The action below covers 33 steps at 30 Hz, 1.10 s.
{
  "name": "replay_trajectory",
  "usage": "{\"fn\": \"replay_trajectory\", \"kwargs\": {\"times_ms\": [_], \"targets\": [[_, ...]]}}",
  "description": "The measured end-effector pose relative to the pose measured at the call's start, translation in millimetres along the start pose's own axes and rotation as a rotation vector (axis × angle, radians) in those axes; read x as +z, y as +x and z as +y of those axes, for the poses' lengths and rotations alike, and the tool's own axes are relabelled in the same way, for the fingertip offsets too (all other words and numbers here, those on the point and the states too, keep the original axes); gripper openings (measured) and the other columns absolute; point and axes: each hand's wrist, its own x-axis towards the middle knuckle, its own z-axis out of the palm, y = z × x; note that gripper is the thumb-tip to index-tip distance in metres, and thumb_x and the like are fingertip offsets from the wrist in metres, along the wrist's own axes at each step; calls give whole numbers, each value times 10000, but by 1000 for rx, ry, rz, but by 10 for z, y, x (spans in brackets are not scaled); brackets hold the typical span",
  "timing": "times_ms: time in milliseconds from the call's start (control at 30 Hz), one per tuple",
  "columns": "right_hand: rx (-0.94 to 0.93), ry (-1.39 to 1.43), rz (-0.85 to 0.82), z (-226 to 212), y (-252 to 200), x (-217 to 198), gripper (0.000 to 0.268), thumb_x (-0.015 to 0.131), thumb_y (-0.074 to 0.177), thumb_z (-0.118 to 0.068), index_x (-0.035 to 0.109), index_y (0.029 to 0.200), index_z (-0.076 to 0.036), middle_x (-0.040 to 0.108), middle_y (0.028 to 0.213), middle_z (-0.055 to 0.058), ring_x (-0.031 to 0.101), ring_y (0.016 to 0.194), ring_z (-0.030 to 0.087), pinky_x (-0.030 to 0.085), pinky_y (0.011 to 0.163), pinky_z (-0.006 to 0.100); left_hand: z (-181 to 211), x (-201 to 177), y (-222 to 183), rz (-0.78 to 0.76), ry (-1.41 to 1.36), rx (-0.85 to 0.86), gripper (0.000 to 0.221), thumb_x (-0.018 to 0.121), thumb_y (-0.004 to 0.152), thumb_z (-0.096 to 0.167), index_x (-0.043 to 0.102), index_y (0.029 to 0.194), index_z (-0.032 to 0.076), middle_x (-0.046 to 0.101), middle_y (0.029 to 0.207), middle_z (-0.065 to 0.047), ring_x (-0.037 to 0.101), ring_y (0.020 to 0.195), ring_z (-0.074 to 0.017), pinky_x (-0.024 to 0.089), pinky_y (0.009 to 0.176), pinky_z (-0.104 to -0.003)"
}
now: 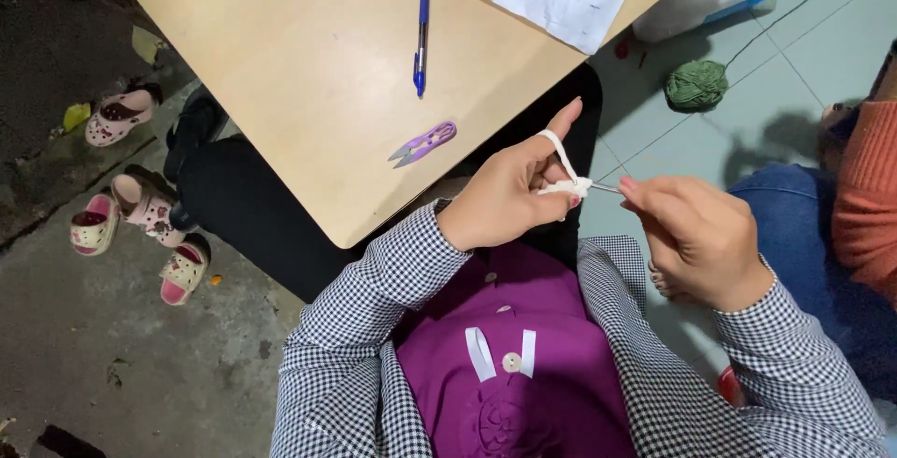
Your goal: A person is crocheting a white bag using a crochet hook and white yarn at a steady pace.
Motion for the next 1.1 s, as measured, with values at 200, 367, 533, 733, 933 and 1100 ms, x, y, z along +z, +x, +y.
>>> {"fn": "replay_trajectory", "kwargs": {"times_ms": [200, 367, 533, 733, 933, 1100], "targets": [[-3, -68, -52, -70, 56, -98, 56, 701, 999, 8, 724, 1046, -10, 734, 934, 100, 687, 787, 242, 543, 700, 349, -152, -89, 41, -114, -59, -15, 637, 681, 858, -74, 421, 1436, -8, 653, 956, -36, 569, 715, -43, 497, 656, -199], [-6, -123, -105, -84, 22, -145, 50, 703, 999, -39, 739, 1033, -36, 739, 934, 61, 668, 745, 220, 505, 626, 338, -259, -145, 84, -213, -143, -34, 196, 677, 876, -55, 573, 1034, -2, 764, 1037, -132, 662, 686, -73, 529, 633, -207], [-8, -110, -127, -76, -8, -174, 92, 723, 981, -71, 746, 1069, -61, 729, 907, 49, 676, 750, 216, 518, 633, 347, -180, -173, 80, -254, -150, -116, 583, 689, 870, -44, 508, 1422, -104, 749, 898, -77, 610, 644, -70, 543, 611, -206], [246, 302, -233, -31, -40, -231, 218, 695, 908, -83, 743, 1108, -10, 794, 1042, 74, 763, 890, 179, 610, 839, 287, -39, -221, 53, -277, 15, -94, 89, 678, 842, -29, 685, 901, 38, 749, 1246, -139, 671, 698, -48, 444, 554, -197], [793, 678, -201, -64, -41, -78, 355, 663, 952, -86, 702, 1302, -41, 727, 887, 51, 667, 827, 105, 532, 750, 222, -150, -6, 41, -164, -107, 7, 171, 676, 837, -55, 588, 810, 89, 431, 1613, -174, 493, 620, -8, 452, 585, -205], [675, 597, -101, -149, 81, 65, 254, 675, 952, -58, 736, 1199, -47, 782, 1077, 68, 708, 947, 116, 552, 875, 230, -368, 145, 34, -52, -220, 16, 384, 696, 845, -42, 496, 1157, 62, 574, 1214, -106, 568, 782, 9, 430, 681, -198]]}}
